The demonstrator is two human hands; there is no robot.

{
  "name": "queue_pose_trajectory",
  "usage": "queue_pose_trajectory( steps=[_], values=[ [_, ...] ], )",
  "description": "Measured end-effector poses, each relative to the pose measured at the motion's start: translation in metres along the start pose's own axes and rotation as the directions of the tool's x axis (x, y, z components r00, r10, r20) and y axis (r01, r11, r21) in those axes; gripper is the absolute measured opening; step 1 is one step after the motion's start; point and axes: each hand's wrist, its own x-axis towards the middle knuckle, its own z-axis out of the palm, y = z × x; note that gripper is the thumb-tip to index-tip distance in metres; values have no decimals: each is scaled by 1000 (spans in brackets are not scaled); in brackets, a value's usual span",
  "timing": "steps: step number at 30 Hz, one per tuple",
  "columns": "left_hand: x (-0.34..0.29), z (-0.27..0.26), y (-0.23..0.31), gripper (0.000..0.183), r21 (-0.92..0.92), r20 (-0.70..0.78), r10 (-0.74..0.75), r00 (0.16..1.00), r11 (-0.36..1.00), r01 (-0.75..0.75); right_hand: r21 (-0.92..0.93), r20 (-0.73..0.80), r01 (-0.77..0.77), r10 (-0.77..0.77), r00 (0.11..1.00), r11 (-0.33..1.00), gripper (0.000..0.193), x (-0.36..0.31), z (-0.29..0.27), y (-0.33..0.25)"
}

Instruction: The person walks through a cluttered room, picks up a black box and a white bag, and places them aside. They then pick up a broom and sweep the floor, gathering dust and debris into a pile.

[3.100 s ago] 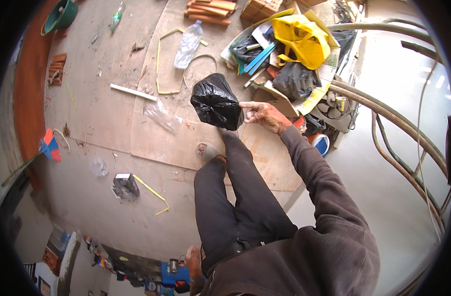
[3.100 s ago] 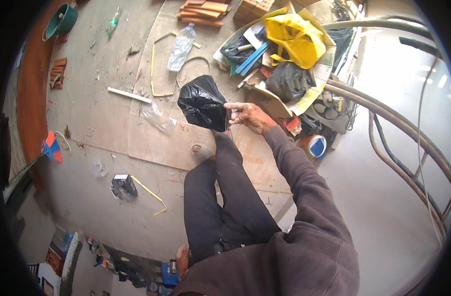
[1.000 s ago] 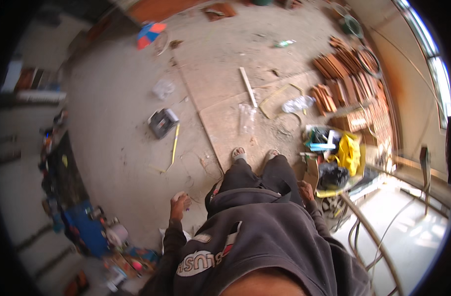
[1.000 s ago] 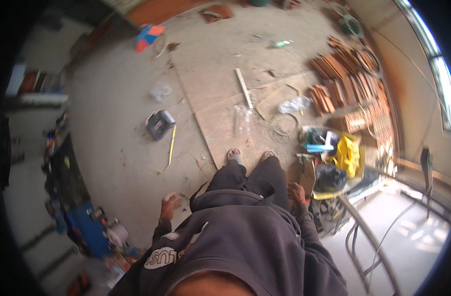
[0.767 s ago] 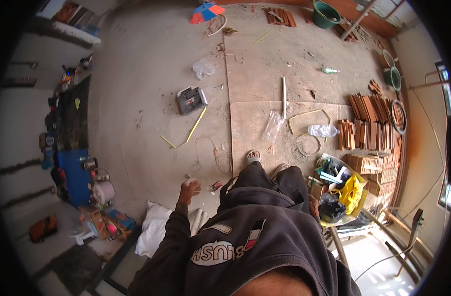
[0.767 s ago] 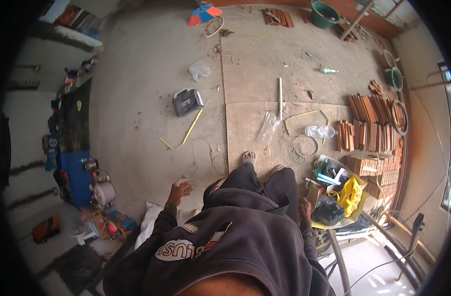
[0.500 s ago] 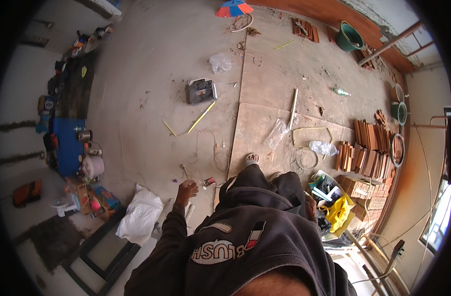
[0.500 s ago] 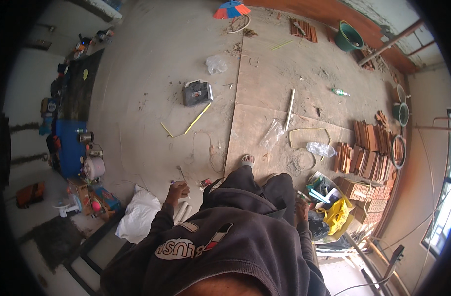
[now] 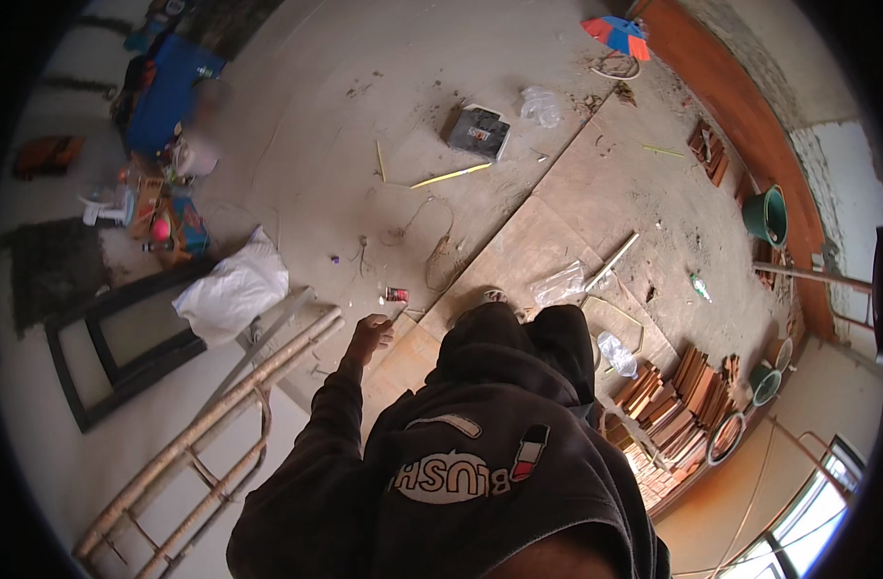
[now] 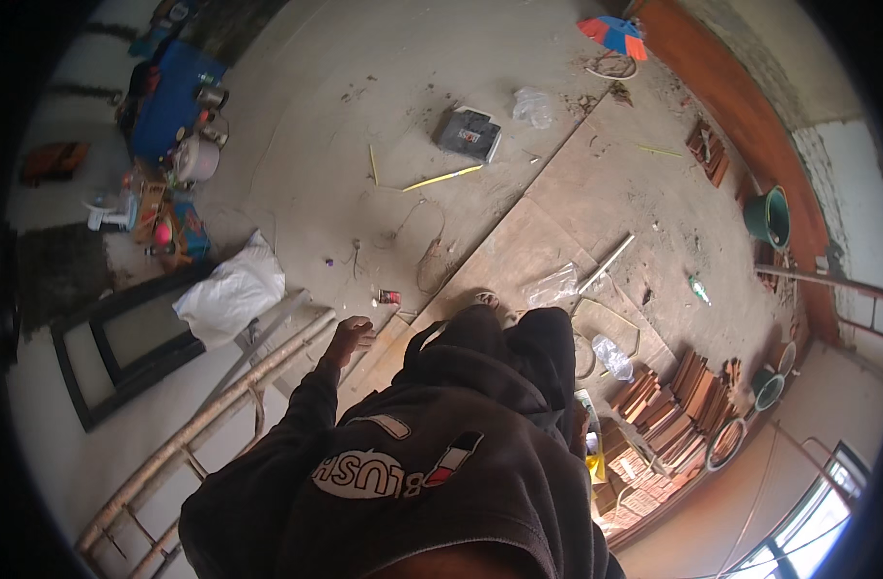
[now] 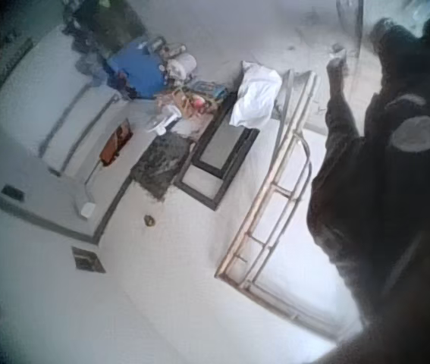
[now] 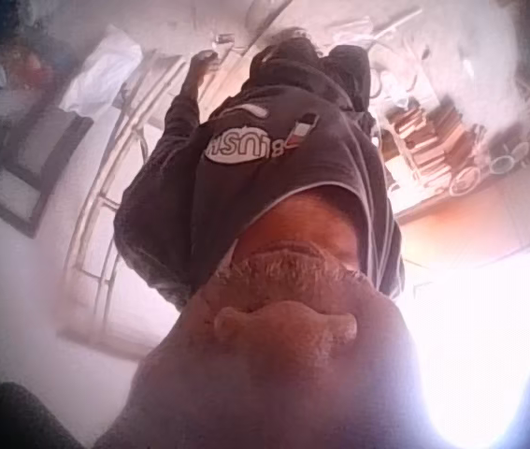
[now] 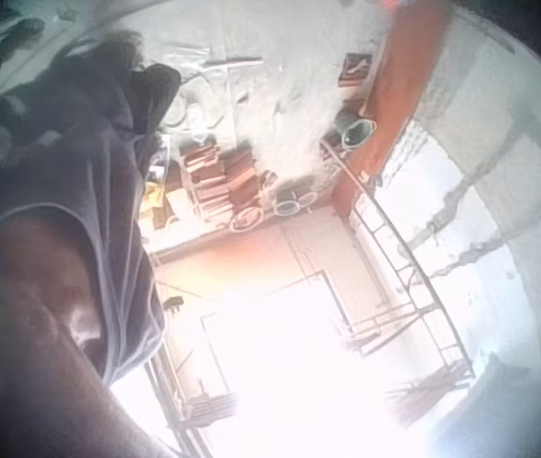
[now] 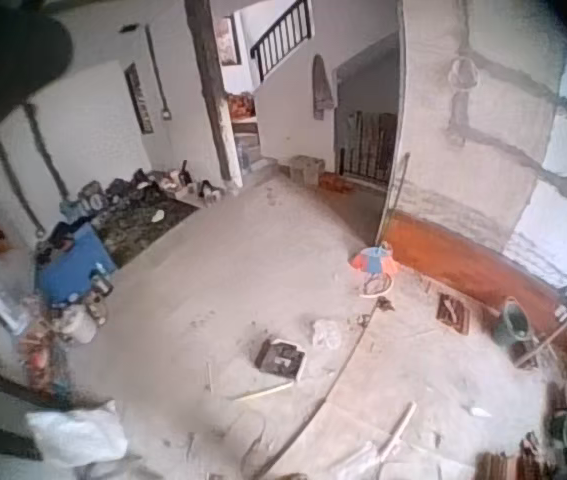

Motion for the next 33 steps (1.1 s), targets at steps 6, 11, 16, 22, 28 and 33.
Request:
queue_pose_trajectory(
  steps=[6,11,16,22,28,33],
  values=[
    [-15,16,-47,46,-107,-64,-28,998,994,21,-84,92,-3,11,996,996,29,34,-3,-48],
    [-41,39,-51,29,-263,-174,-61,983,965,14,-143,152,-34,56,987,989,30,56,-14,-75],
    [-41,80,-38,18,-311,-214,-91,973,950,21,-143,124,-118,136,983,983,32,63,-50,-94],
    [-22,137,-24,44,-286,-222,-79,972,958,13,-141,52,-235,244,968,962,33,86,-109,-120],
    [-7,185,-4,43,-311,-246,-69,967,950,-11,-213,75,-152,171,982,965,39,160,-165,-136],
    [-13,213,-10,44,-354,-264,-101,959,935,1,-252,107,-48,78,991,967,37,217,-169,-194]
  ],
)
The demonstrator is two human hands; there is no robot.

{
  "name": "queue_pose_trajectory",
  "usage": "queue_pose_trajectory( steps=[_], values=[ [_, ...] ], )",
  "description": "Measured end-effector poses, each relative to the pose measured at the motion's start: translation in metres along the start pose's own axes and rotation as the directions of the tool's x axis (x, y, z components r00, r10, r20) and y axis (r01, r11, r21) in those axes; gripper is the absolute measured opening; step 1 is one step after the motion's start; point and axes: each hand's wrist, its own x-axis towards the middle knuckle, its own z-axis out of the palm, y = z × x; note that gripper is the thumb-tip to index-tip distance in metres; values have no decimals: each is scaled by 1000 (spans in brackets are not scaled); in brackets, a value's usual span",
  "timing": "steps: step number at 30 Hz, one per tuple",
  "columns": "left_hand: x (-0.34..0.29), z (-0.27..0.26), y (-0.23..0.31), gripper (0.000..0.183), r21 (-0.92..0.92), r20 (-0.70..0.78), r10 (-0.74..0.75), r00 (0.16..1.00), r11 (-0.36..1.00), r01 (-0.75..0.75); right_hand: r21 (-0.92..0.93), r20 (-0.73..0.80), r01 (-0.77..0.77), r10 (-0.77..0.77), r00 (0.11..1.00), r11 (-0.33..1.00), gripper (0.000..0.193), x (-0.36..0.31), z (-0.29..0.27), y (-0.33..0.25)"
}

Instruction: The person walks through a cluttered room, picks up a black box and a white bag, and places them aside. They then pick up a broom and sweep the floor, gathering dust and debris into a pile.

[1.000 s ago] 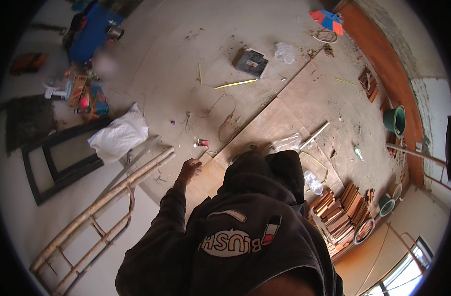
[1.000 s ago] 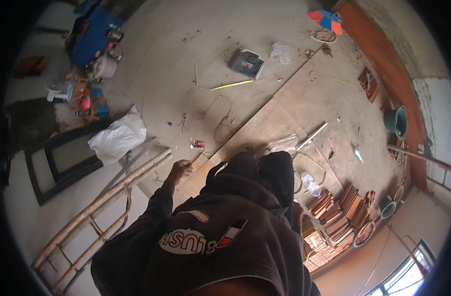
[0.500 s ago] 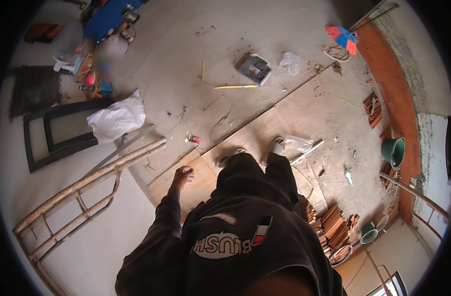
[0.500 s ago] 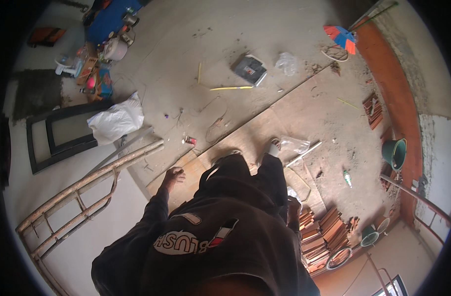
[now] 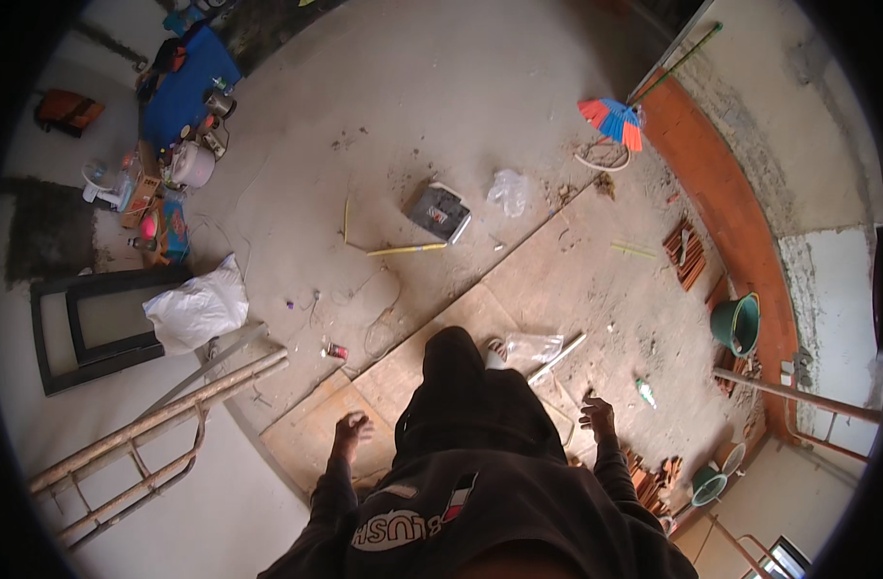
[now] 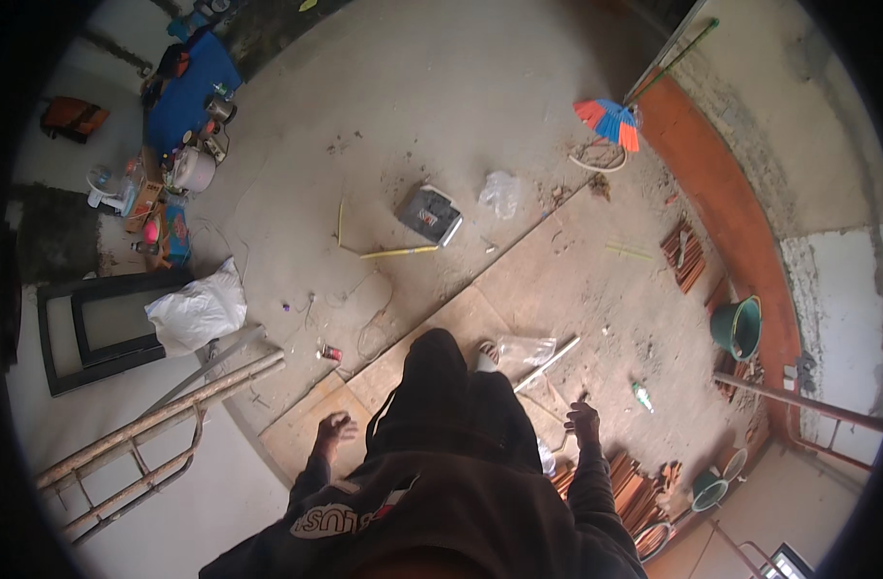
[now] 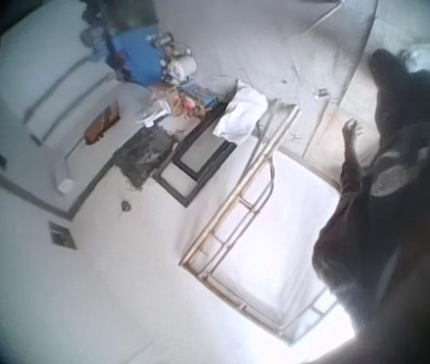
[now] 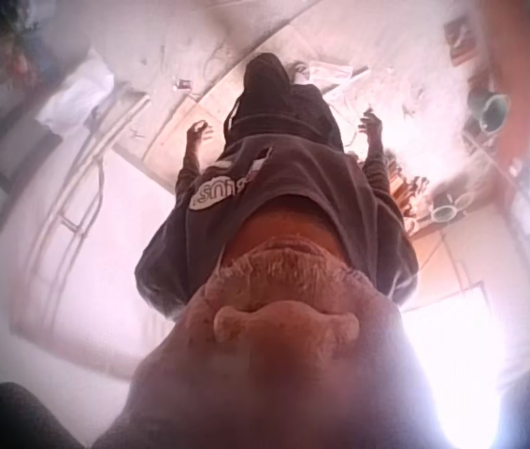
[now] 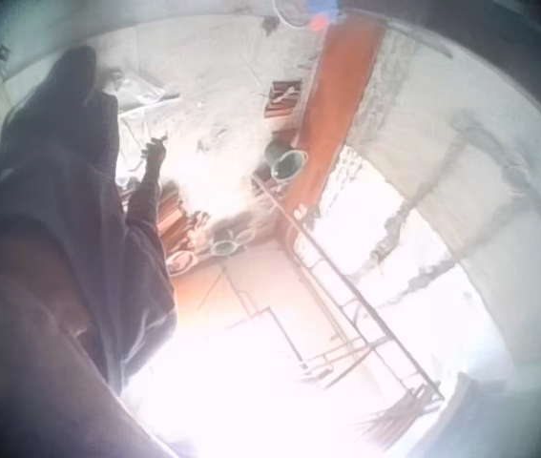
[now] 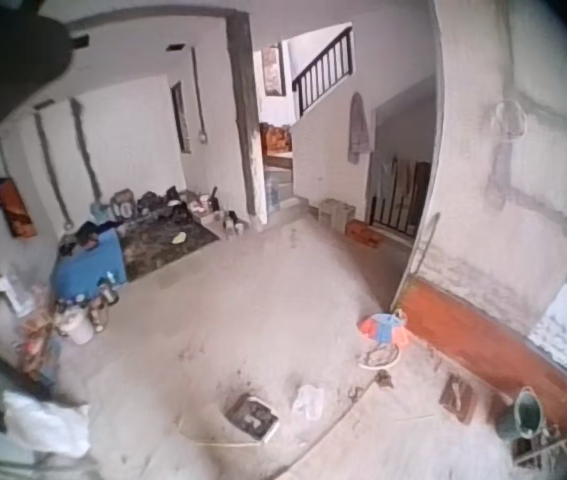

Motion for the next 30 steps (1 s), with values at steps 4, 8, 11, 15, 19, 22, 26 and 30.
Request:
queue_pose_trajectory(
  steps=[4,8,11,15,19,22,26,30],
  values=[
    [-6,2,4,43,-61,-17,-96,995,994,95,-28,23,101,-101,995,994,35,36,1,-42],
    [4,-11,31,47,-102,-24,-81,996,992,78,-27,84,88,-85,993,996,37,48,29,-74],
    [35,-25,55,46,-118,-38,-16,999,993,11,-32,121,33,-29,992,999,37,37,55,-87],
    [73,-41,100,44,-127,-50,164,985,977,-169,-150,128,25,-6,992,988,32,39,81,-84],
    [81,-34,169,51,-58,-68,197,978,978,-201,-593,255,438,-358,898,676,27,50,85,-108],
    [116,-30,181,52,-3,-82,255,963,967,-256,-569,228,265,-160,960,779,31,57,80,-159],
    [125,3,216,43,-45,-110,247,963,966,-253,-341,180,-36,103,978,940,33,130,54,-188],
    [126,60,235,42,-99,-208,265,942,952,-289,-394,226,49,45,973,918,31,203,43,-264]
  ],
)
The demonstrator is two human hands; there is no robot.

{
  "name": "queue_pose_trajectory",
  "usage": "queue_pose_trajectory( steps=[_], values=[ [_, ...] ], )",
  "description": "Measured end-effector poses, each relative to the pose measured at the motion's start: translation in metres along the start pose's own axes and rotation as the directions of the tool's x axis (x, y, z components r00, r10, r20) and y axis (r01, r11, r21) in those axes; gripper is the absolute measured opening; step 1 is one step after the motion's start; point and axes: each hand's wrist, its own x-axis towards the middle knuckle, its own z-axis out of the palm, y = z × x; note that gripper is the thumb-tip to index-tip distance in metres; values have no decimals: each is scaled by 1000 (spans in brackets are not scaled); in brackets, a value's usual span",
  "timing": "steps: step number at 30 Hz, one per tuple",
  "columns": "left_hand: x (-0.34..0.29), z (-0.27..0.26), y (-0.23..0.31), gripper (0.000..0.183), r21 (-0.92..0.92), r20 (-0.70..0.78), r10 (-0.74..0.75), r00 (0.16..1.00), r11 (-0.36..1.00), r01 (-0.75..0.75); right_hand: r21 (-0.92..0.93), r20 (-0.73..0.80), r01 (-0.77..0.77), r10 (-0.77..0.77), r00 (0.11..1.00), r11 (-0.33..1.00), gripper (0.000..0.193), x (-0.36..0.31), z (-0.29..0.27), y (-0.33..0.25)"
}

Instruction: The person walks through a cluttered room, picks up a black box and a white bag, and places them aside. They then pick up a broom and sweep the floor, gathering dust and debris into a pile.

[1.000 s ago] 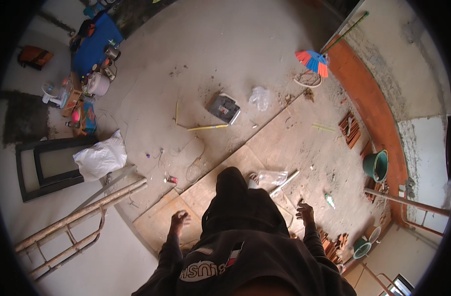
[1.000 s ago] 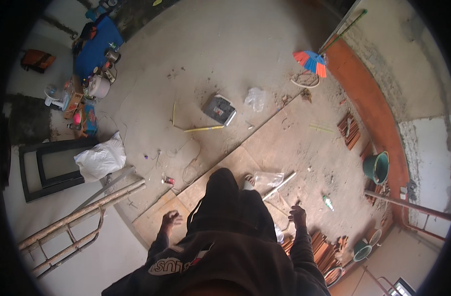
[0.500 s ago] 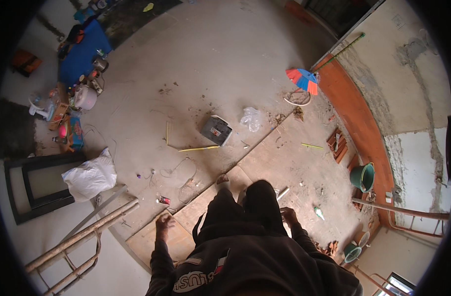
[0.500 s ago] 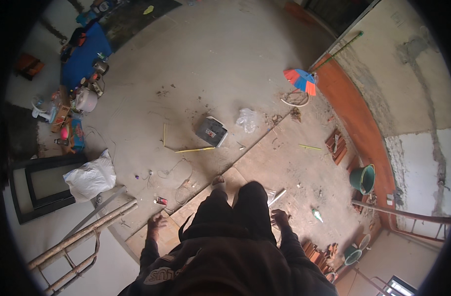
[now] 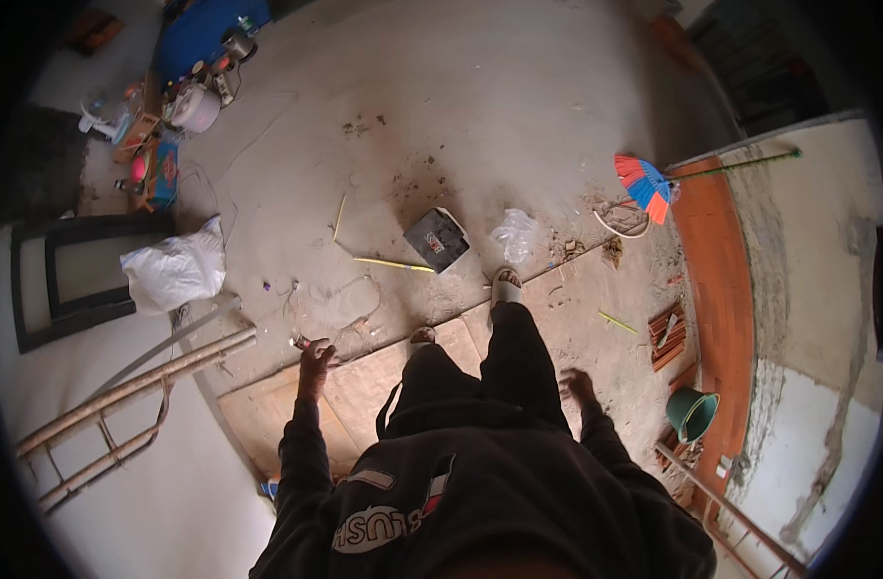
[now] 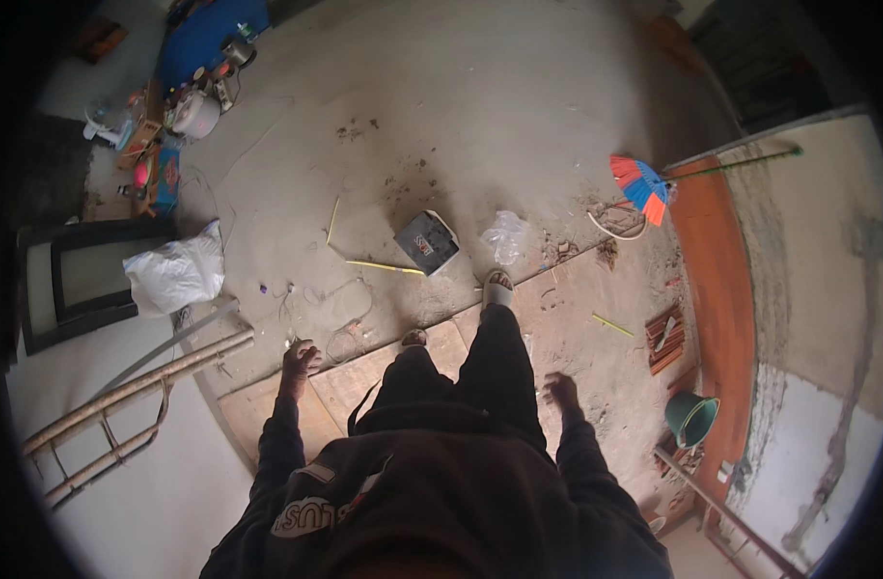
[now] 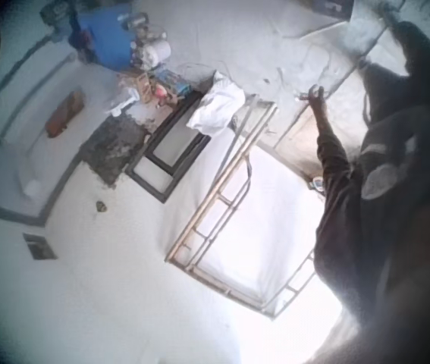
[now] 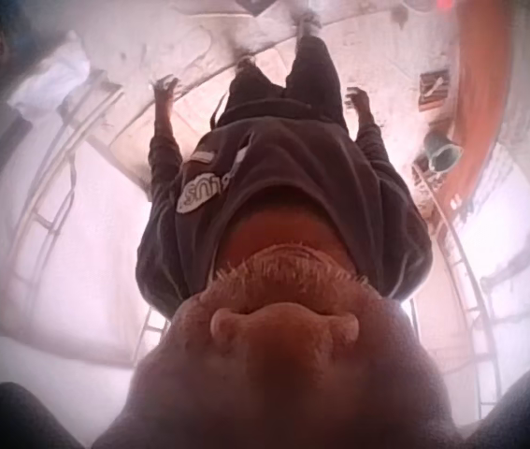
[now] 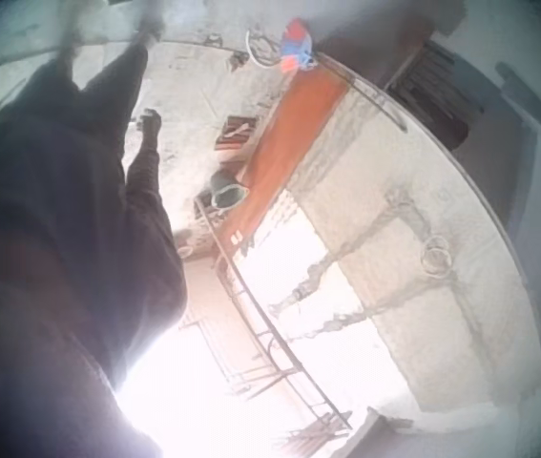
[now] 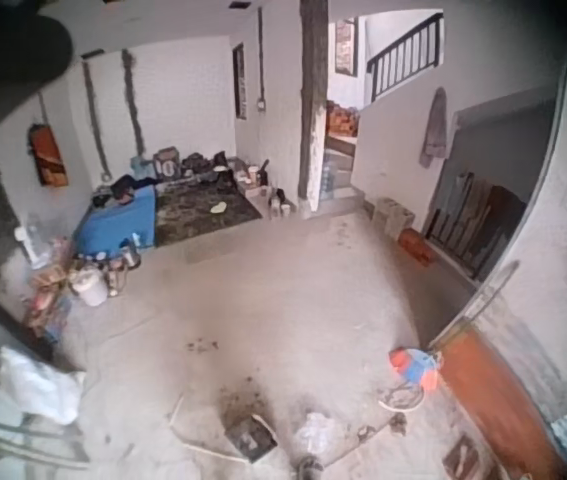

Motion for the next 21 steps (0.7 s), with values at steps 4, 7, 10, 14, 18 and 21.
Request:
queue_pose_trajectory(
  steps=[4,7,10,14,18,21],
  values=[
    [-15,62,6,48,138,-27,-68,997,988,71,-108,34,162,-159,987,981,30,60,-46,-85],
    [-27,106,17,42,118,-51,-60,997,991,66,-245,164,229,-192,968,942,32,104,-67,-149],
    [-30,143,26,41,228,-55,24,998,974,-11,-442,216,341,-270,938,830,31,126,-55,-215],
    [-7,183,22,41,355,-54,127,990,929,-100,-498,276,597,-538,796,628,30,175,-19,-245],
    [28,207,13,47,525,-38,200,979,837,-151,-522,400,618,-471,786,588,29,182,53,-280],
    [49,219,12,50,536,-31,221,975,827,-171,-557,565,768,-533,630,316,28,201,103,-276]
  ],
)
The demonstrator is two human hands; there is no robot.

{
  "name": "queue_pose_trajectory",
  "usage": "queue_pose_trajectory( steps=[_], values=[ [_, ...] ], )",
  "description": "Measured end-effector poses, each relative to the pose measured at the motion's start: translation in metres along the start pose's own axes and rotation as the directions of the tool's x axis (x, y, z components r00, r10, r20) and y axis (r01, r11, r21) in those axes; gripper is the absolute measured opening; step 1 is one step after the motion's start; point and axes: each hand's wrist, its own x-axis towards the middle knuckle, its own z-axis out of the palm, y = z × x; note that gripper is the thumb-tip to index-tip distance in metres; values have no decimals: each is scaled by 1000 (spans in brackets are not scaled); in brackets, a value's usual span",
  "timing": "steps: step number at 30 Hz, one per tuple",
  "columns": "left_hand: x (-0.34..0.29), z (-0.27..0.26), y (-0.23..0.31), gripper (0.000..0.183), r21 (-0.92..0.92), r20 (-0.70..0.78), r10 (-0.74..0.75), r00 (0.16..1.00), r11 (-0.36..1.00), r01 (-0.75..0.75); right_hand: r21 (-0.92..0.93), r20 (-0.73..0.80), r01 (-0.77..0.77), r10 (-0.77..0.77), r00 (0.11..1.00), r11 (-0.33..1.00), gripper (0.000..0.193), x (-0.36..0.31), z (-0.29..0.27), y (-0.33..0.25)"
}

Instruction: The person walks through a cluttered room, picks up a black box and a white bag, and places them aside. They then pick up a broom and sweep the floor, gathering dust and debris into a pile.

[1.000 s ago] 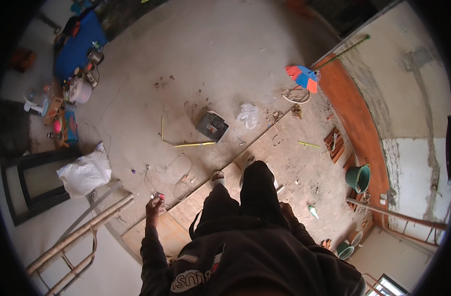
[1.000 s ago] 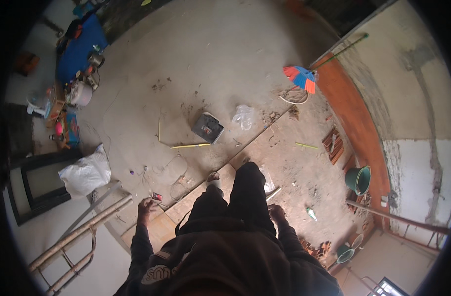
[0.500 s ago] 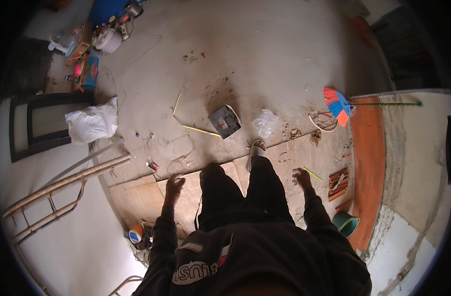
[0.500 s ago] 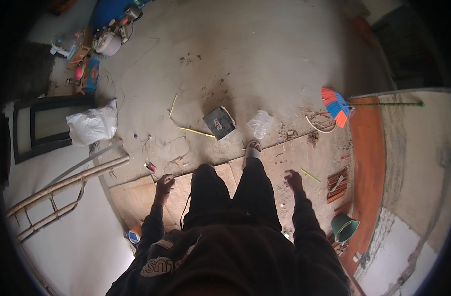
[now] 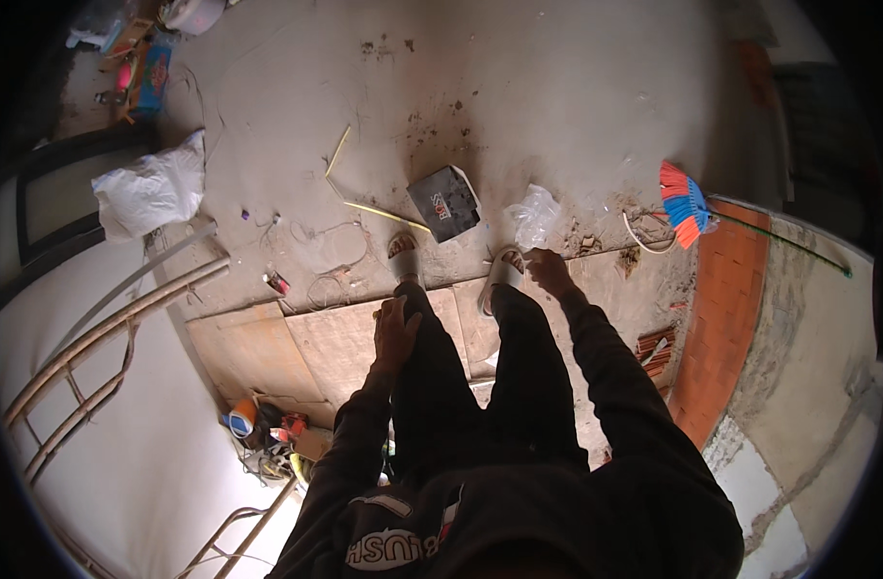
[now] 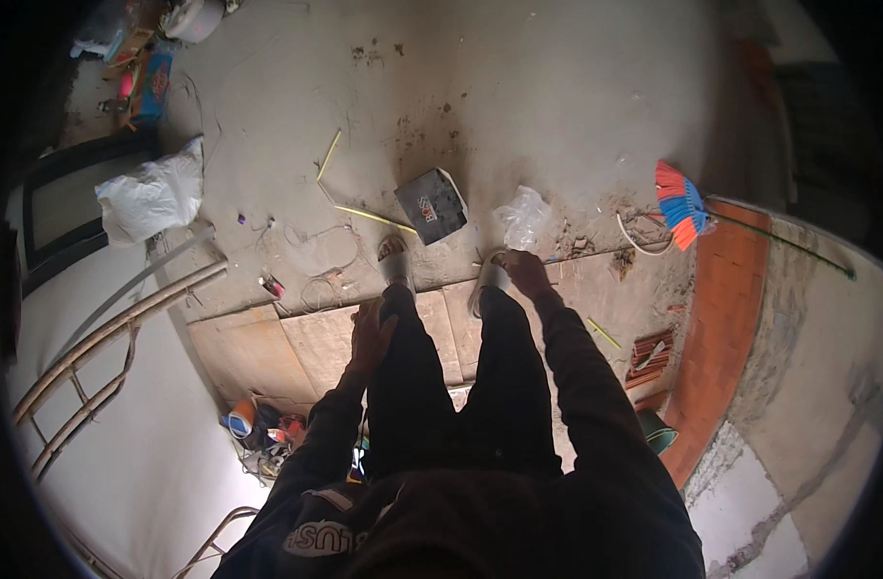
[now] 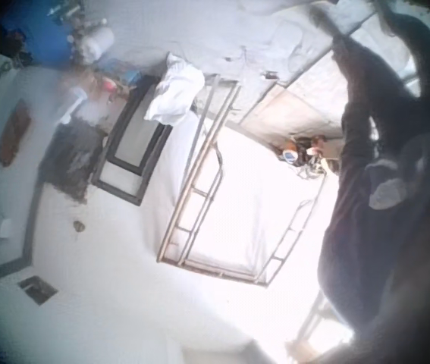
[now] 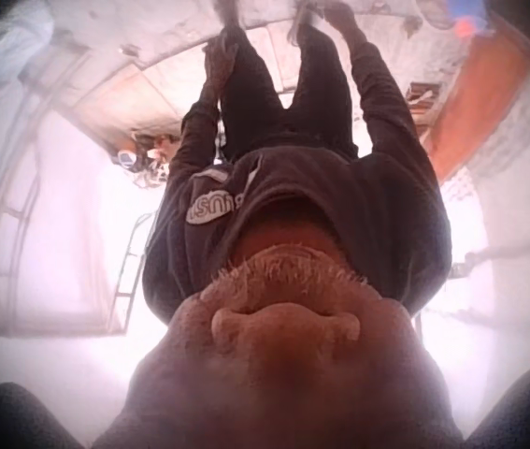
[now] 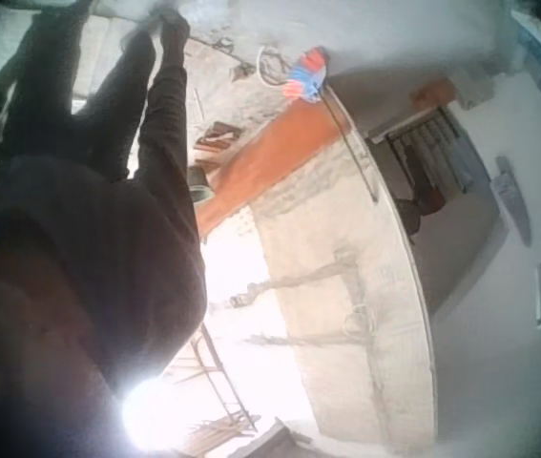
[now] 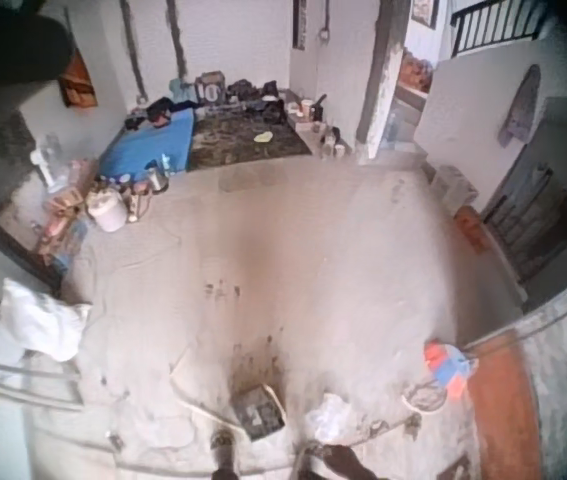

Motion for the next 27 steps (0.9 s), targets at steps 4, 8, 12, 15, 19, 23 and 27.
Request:
queue_pose_trajectory(
  steps=[4,8,12,15,19,23,27],
  values=[
    [22,22,-26,53,47,4,9,1000,999,-9,-92,-16,20,-21,1000,996,28,48,66,-11],
    [26,16,-34,54,97,9,-34,999,995,33,-71,33,-122,125,992,990,31,93,102,-25],
    [33,1,-35,55,136,-16,-18,1000,991,20,-108,7,-110,112,994,988,35,139,127,-11],
    [38,-7,-39,53,141,4,-28,1000,990,28,-9,15,-166,166,986,986,37,171,143,4],
    [42,-11,-46,50,128,4,-72,997,989,71,183,91,-480,472,877,858,46,210,162,21],
    [42,-14,-54,49,108,-7,-119,993,987,119,584,144,-608,668,730,538,62,226,177,29],
    [46,-20,-57,49,79,-7,-117,993,990,117,843,19,-397,718,696,364,68,227,194,49]
  ],
)
